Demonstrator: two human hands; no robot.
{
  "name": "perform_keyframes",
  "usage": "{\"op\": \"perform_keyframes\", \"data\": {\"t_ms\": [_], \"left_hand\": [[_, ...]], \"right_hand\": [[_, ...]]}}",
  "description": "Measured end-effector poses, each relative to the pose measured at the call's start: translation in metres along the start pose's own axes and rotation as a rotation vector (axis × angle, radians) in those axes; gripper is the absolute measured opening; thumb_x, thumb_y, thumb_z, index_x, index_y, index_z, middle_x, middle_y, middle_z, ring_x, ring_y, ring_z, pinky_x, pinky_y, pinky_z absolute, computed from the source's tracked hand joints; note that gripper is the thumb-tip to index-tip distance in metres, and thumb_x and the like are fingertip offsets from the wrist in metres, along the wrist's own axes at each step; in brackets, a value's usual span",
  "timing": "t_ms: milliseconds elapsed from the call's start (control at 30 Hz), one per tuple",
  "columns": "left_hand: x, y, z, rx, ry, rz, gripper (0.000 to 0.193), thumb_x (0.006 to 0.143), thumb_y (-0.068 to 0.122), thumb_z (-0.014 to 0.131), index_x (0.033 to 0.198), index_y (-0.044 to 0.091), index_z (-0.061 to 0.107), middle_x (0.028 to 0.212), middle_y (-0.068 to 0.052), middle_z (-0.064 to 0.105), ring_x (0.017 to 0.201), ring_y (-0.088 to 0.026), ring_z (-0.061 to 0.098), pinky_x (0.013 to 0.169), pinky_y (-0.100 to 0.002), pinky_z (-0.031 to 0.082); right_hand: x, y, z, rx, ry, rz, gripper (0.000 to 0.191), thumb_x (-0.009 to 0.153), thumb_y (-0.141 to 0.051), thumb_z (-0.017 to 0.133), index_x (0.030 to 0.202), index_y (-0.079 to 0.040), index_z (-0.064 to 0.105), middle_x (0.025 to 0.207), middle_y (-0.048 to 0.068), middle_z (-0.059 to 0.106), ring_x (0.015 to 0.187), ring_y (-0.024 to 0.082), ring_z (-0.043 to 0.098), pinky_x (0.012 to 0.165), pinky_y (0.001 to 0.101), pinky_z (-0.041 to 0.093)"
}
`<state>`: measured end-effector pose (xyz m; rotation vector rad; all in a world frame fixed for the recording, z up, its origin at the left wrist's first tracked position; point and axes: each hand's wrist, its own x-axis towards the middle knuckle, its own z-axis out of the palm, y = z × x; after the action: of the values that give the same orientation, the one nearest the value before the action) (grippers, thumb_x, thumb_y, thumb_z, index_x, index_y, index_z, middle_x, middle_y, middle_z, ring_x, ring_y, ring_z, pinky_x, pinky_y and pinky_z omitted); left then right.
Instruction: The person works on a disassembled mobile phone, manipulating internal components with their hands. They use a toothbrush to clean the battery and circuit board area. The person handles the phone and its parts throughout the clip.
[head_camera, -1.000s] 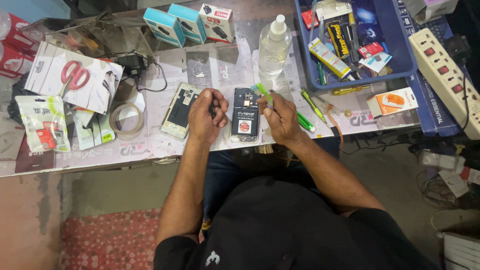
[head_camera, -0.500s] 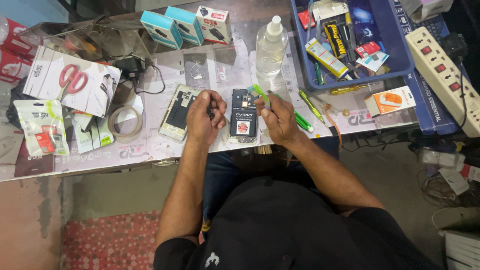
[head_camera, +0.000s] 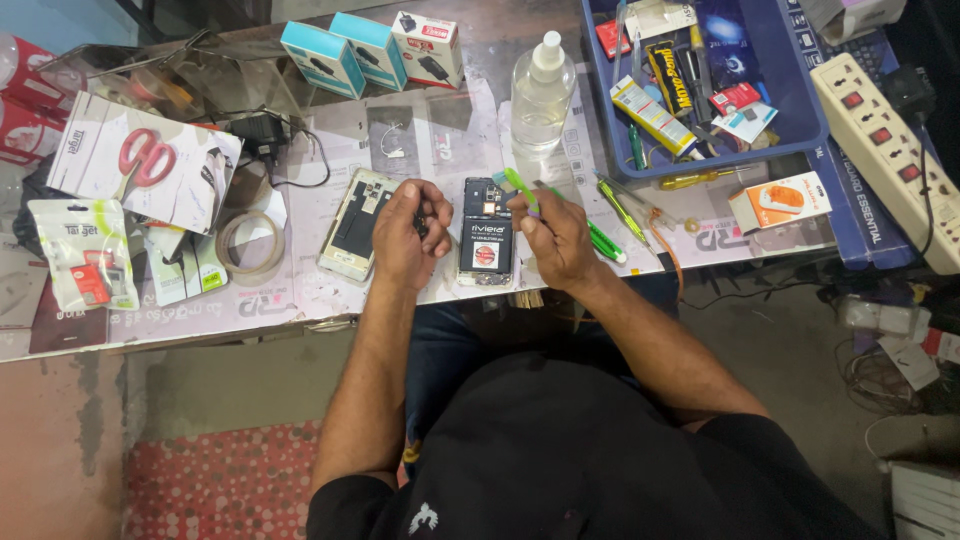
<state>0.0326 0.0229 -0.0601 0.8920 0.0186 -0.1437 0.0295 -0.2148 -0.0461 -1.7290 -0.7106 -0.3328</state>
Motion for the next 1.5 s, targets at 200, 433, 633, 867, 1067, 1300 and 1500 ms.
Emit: {"op": "perform_keyframes", "data": {"t_ms": [200, 433, 633, 867, 1067, 1300, 1500], "left_hand": [[0.0002, 0.0002, 0.0004, -0.002, -0.005, 0.006, 0.034, 0.113, 0.032, 0.041, 0.105, 0.002, 0.055, 0.081, -0.013, 0.061, 0.046, -0.008, 0.035, 0.044, -0.024, 0.038], [-0.0006, 0.0001, 0.0012, 0.003, -0.008, 0.012, 0.034, 0.113, 0.032, 0.041, 0.105, 0.002, 0.055, 0.082, -0.013, 0.061, 0.046, -0.008, 0.035, 0.045, -0.025, 0.038], [-0.0007, 0.0005, 0.0012, 0.006, 0.0, 0.005, 0.035, 0.112, 0.033, 0.041, 0.105, 0.002, 0.054, 0.082, -0.013, 0.061, 0.047, -0.008, 0.035, 0.045, -0.024, 0.038], [-0.0004, -0.0004, 0.0003, -0.001, -0.008, 0.01, 0.034, 0.113, 0.032, 0.041, 0.106, 0.002, 0.054, 0.082, -0.013, 0.061, 0.047, -0.008, 0.035, 0.045, -0.024, 0.038], [-0.0004, -0.0009, 0.0, 0.006, 0.001, 0.004, 0.034, 0.112, 0.033, 0.041, 0.105, 0.002, 0.054, 0.082, -0.013, 0.06, 0.047, -0.008, 0.035, 0.045, -0.024, 0.038], [-0.0007, -0.0014, 0.0, -0.01, -0.008, 0.007, 0.034, 0.112, 0.033, 0.042, 0.105, 0.002, 0.055, 0.082, -0.013, 0.06, 0.047, -0.008, 0.035, 0.045, -0.024, 0.037], [-0.001, -0.001, 0.0014, -0.018, -0.001, 0.004, 0.033, 0.112, 0.033, 0.043, 0.105, 0.003, 0.055, 0.081, -0.013, 0.059, 0.047, -0.008, 0.035, 0.044, -0.024, 0.037]], "right_hand": [[0.0003, 0.0005, 0.0003, 0.003, -0.003, -0.008, 0.027, 0.107, -0.02, 0.049, 0.119, 0.001, 0.06, 0.086, 0.01, 0.064, 0.078, 0.02, 0.066, 0.071, 0.0339, 0.053], [-0.0001, 0.0012, 0.0001, 0.002, 0.0, -0.011, 0.027, 0.107, -0.02, 0.05, 0.119, 0.002, 0.06, 0.086, 0.01, 0.066, 0.078, 0.02, 0.066, 0.071, 0.0339, 0.053], [-0.0005, 0.0004, 0.0002, 0.009, 0.003, -0.002, 0.027, 0.106, -0.019, 0.05, 0.119, 0.003, 0.06, 0.085, 0.011, 0.066, 0.077, 0.02, 0.067, 0.071, 0.0341, 0.054], [0.0001, 0.0005, -0.0002, 0.0, 0.002, -0.002, 0.027, 0.106, -0.018, 0.049, 0.119, 0.003, 0.06, 0.086, 0.011, 0.067, 0.078, 0.02, 0.067, 0.071, 0.0338, 0.054], [-0.0003, -0.0001, 0.0, 0.012, 0.01, 0.002, 0.028, 0.105, -0.018, 0.05, 0.12, 0.003, 0.06, 0.086, 0.011, 0.067, 0.078, 0.02, 0.067, 0.072, 0.034, 0.054], [-0.0009, 0.0004, -0.0007, -0.01, 0.012, 0.005, 0.028, 0.106, -0.019, 0.05, 0.119, 0.003, 0.061, 0.086, 0.011, 0.067, 0.077, 0.02, 0.068, 0.072, 0.0341, 0.055], [-0.0001, 0.0022, 0.0004, 0.008, 0.008, -0.005, 0.03, 0.107, -0.022, 0.049, 0.119, 0.002, 0.061, 0.084, 0.01, 0.066, 0.077, 0.019, 0.067, 0.071, 0.0327, 0.054]]}}
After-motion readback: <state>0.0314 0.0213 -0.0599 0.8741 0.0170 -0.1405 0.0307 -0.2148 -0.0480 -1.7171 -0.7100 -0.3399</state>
